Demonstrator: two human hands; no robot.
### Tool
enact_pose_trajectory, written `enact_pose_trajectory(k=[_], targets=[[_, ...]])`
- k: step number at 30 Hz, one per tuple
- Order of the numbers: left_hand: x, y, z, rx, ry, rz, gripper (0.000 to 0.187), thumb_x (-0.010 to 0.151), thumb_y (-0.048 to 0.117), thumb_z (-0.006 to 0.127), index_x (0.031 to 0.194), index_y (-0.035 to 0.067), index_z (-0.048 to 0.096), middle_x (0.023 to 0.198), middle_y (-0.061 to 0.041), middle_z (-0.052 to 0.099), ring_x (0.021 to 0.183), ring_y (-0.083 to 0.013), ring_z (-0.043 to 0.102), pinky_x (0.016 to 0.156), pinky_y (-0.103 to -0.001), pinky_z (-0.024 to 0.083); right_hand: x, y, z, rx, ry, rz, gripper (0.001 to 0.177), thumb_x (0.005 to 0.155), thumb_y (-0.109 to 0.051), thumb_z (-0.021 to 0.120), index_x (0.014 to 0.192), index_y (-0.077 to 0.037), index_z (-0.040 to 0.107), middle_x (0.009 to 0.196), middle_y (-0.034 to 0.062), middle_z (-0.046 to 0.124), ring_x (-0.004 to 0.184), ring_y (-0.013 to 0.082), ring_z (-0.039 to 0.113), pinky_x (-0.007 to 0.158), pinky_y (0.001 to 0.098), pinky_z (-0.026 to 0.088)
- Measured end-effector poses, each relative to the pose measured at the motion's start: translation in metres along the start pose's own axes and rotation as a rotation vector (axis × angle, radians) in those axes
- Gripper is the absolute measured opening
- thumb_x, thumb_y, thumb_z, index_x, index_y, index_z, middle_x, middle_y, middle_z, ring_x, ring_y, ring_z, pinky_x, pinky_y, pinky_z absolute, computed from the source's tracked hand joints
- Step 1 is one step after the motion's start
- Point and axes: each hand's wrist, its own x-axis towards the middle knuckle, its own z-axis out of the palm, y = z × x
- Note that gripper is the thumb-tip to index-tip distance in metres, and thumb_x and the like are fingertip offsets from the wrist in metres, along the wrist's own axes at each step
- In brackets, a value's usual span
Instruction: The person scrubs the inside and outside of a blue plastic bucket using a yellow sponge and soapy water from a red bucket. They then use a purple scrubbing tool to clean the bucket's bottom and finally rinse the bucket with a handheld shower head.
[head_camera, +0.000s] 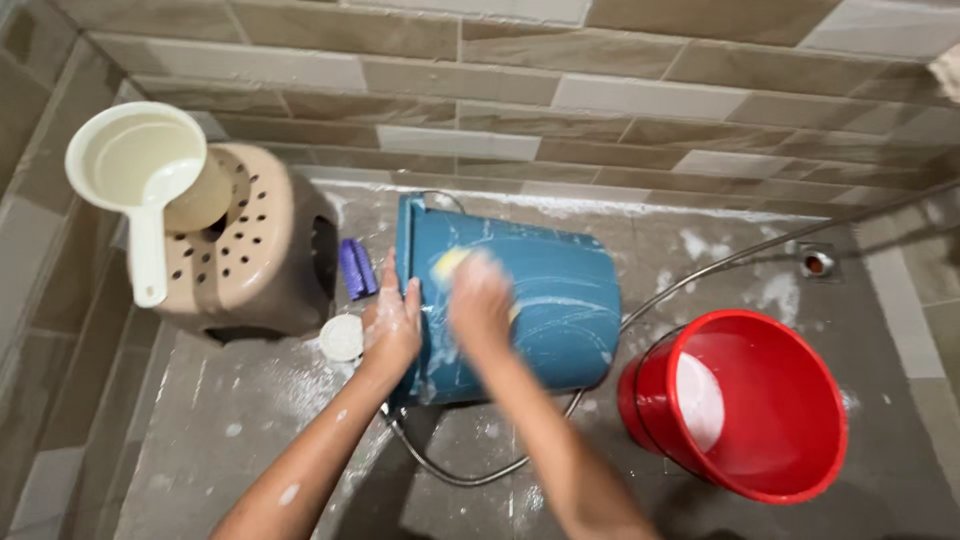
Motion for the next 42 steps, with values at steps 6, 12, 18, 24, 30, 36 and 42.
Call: enact_pose_trajectory(k=[6,12,18,24,30,36,42], targets=[[0.011,0.013,-0.007,-0.009,-0.063,-0.043,0.069,0.102,0.035,0.048,0.164,0.028,0.018,0.082,-0.030,0.069,0.073,-0.0495,0.067,0.067,-0.056,0.051,-0.066,0.119,-0.067,0.138,0.232,0.251,0.010,0.098,-0.004,0.052,0.093,0.000,0.059,0.089,0.0171,0.058,0.085,0.0359,0.057,0.083,0.0504,0.045],[0.010,0.013,-0.005,-0.026,-0.020,0.030,0.071,0.101,0.035,0.051,0.164,0.026,0.019,0.080,-0.027,0.068,0.070,-0.0475,0.067,0.064,-0.055,0.052,0.072,0.153,0.001,-0.052,0.074,0.433,0.018,0.080,-0.006,0.064,0.096,-0.002,0.070,0.092,0.0217,0.068,0.087,0.0398,0.067,0.076,0.0506,0.051],[0.004,0.016,-0.008,0.003,-0.014,0.017,0.069,0.103,0.037,0.050,0.164,0.027,0.020,0.073,-0.025,0.068,0.062,-0.0435,0.066,0.060,-0.054,0.051,-0.025,-0.008,-0.021,0.205,0.114,-0.337,0.007,0.089,-0.011,0.060,0.093,-0.006,0.061,0.101,0.0163,0.063,0.101,0.0360,0.061,0.083,0.0479,0.046],[-0.001,0.018,-0.009,0.055,-0.235,-0.073,0.071,0.104,0.038,0.047,0.165,0.028,0.012,0.077,-0.027,0.068,0.069,-0.0467,0.066,0.063,-0.057,0.051,0.006,0.136,-0.047,-0.002,0.086,0.257,0.016,0.090,-0.011,0.055,0.090,0.002,0.064,0.090,0.0243,0.061,0.085,0.0453,0.058,0.075,0.0559,0.046],[-0.008,-0.015,-0.007,-0.076,-0.110,0.244,0.065,0.102,0.039,0.049,0.162,0.029,0.024,0.104,-0.026,0.072,0.083,-0.0464,0.071,0.075,-0.054,0.055,0.082,0.038,0.009,0.184,-0.009,0.066,0.012,0.095,-0.008,0.058,0.094,0.001,0.066,0.094,0.0232,0.065,0.089,0.0443,0.061,0.080,0.0546,0.048],[-0.004,-0.018,0.001,-0.176,-0.225,0.074,0.053,0.105,0.044,0.040,0.157,0.038,0.031,0.123,-0.021,0.067,0.089,-0.0446,0.073,0.074,-0.050,0.060,-0.034,-0.032,-0.057,0.122,0.055,-0.502,0.017,0.085,-0.007,0.060,0.100,0.001,0.065,0.090,0.0165,0.062,0.079,0.0322,0.058,0.070,0.0484,0.043],[-0.010,-0.021,-0.002,0.013,-0.220,0.102,0.057,0.104,0.050,0.036,0.160,0.042,0.031,0.098,-0.028,0.073,0.089,-0.0483,0.070,0.080,-0.055,0.056,0.060,0.011,-0.029,0.218,0.032,-0.050,0.010,0.096,-0.009,0.057,0.094,-0.003,0.064,0.090,0.0184,0.061,0.088,0.0385,0.058,0.077,0.0495,0.047]])
